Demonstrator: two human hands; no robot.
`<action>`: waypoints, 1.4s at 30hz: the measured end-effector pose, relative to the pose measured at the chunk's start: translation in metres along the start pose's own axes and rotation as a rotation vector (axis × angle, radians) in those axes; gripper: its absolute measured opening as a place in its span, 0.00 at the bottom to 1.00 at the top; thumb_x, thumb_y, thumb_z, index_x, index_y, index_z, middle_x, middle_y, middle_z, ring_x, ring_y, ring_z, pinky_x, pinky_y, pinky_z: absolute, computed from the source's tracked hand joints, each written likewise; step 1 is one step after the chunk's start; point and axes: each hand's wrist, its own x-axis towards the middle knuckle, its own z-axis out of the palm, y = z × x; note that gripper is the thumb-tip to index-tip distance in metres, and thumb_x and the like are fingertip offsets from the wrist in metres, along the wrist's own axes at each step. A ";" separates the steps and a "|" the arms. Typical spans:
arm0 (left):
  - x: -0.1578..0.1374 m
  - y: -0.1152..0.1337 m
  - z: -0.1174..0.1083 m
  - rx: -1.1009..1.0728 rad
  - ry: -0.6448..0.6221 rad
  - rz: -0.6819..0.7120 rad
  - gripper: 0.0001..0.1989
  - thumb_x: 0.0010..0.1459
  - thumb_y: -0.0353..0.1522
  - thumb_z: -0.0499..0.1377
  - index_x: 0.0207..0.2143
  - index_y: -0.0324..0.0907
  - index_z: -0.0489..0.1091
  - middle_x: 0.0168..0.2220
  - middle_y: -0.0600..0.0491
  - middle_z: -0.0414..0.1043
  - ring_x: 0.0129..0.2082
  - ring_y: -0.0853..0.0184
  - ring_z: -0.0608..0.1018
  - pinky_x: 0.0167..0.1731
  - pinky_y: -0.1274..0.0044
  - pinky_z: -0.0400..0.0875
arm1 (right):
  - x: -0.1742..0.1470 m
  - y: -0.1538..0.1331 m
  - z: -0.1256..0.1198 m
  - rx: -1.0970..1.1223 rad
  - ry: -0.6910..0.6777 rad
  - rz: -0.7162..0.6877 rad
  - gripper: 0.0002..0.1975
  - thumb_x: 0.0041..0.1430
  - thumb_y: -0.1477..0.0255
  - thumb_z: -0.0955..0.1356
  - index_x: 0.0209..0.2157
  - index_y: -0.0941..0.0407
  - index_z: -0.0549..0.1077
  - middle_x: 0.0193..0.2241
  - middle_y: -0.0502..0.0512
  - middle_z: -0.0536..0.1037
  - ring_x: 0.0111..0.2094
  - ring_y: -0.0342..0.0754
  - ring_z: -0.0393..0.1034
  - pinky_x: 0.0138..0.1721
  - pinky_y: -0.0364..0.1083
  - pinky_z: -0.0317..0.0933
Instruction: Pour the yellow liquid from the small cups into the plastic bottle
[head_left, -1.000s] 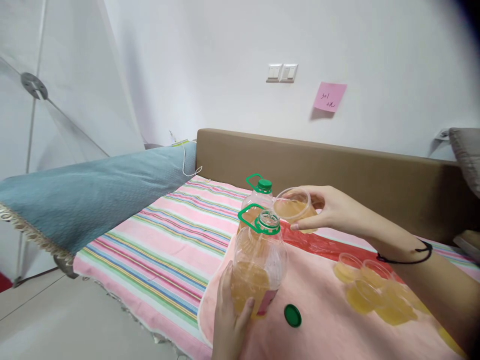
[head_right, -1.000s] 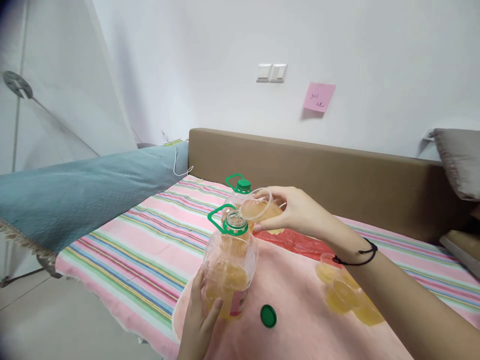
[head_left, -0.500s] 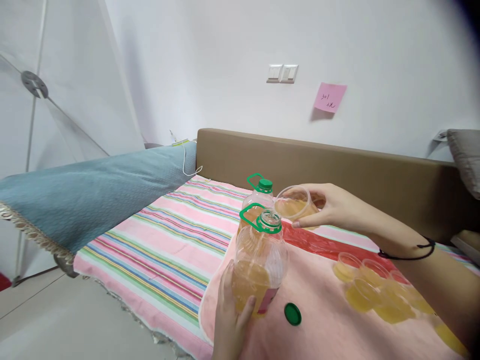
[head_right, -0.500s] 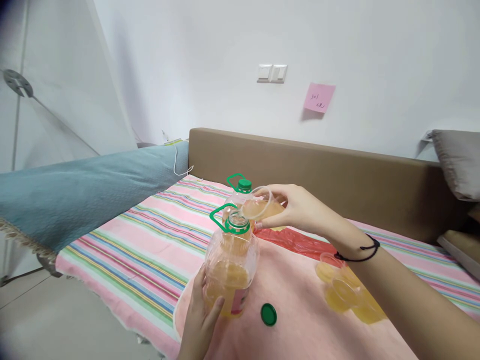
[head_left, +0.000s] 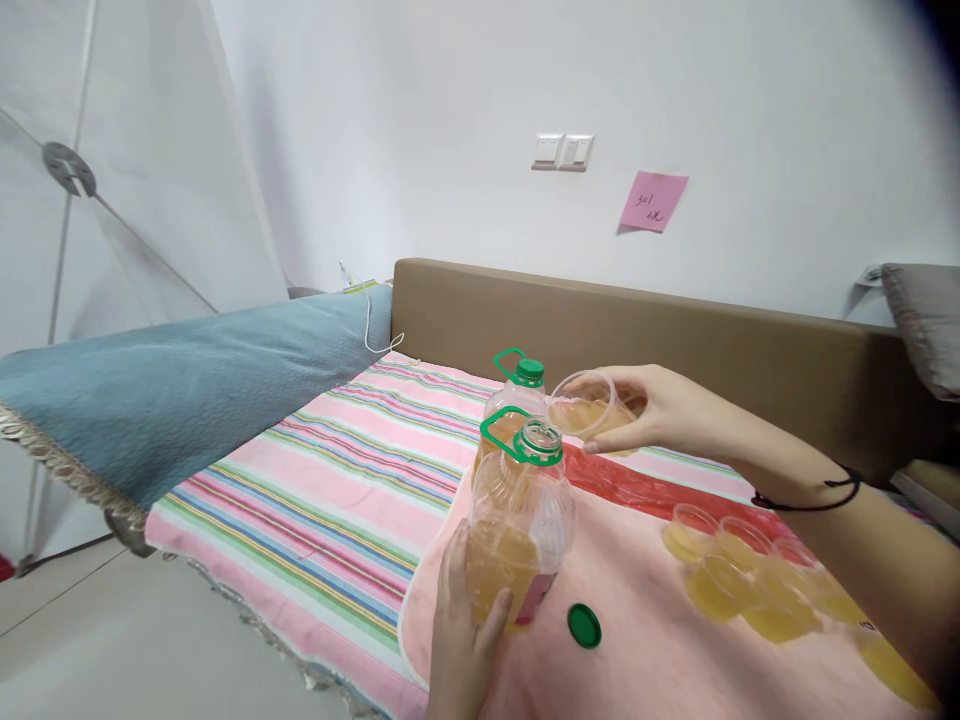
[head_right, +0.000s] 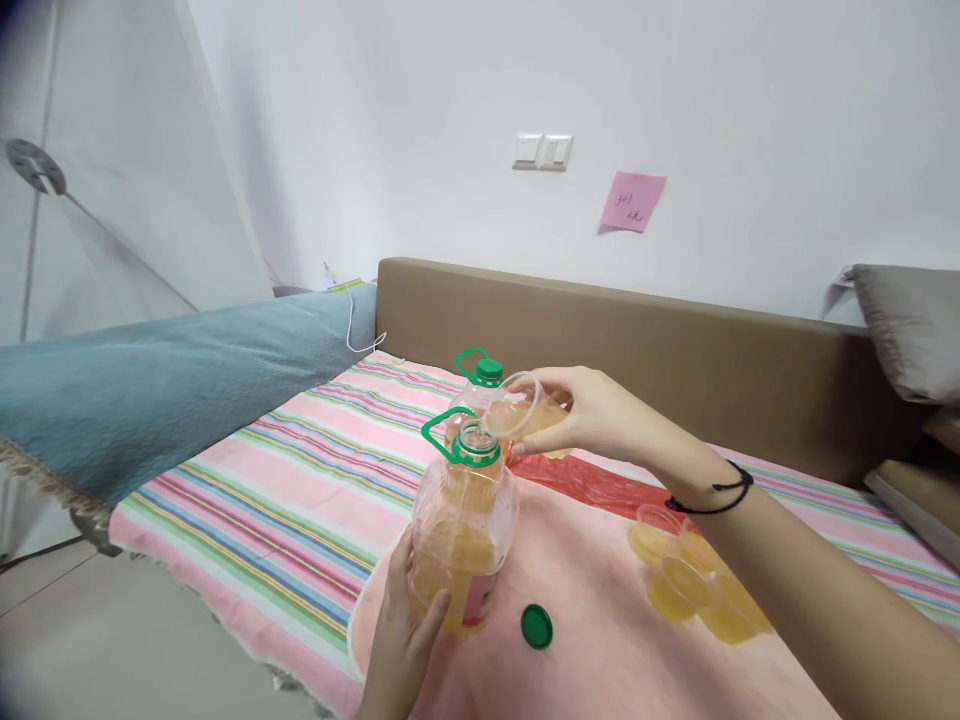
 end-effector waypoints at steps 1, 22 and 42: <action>0.000 -0.001 0.000 0.004 -0.011 -0.003 0.34 0.61 0.48 0.57 0.65 0.48 0.54 0.67 0.46 0.56 0.68 0.55 0.58 0.68 0.57 0.52 | 0.000 -0.001 0.000 -0.016 0.008 0.002 0.26 0.43 0.57 0.77 0.46 0.45 0.78 0.45 0.50 0.81 0.43 0.57 0.75 0.43 0.52 0.68; 0.000 0.004 -0.001 0.002 -0.019 0.010 0.34 0.60 0.47 0.56 0.65 0.45 0.54 0.66 0.44 0.56 0.68 0.55 0.58 0.68 0.57 0.54 | 0.003 -0.010 -0.005 -0.110 -0.024 -0.008 0.26 0.42 0.54 0.76 0.45 0.44 0.78 0.40 0.49 0.81 0.37 0.54 0.74 0.37 0.50 0.66; 0.001 -0.001 0.000 -0.020 -0.043 0.033 0.34 0.61 0.46 0.57 0.66 0.47 0.52 0.67 0.47 0.55 0.68 0.58 0.57 0.69 0.58 0.52 | 0.005 -0.020 -0.006 -0.210 -0.012 -0.016 0.24 0.42 0.56 0.75 0.44 0.45 0.79 0.35 0.47 0.79 0.33 0.51 0.70 0.33 0.48 0.60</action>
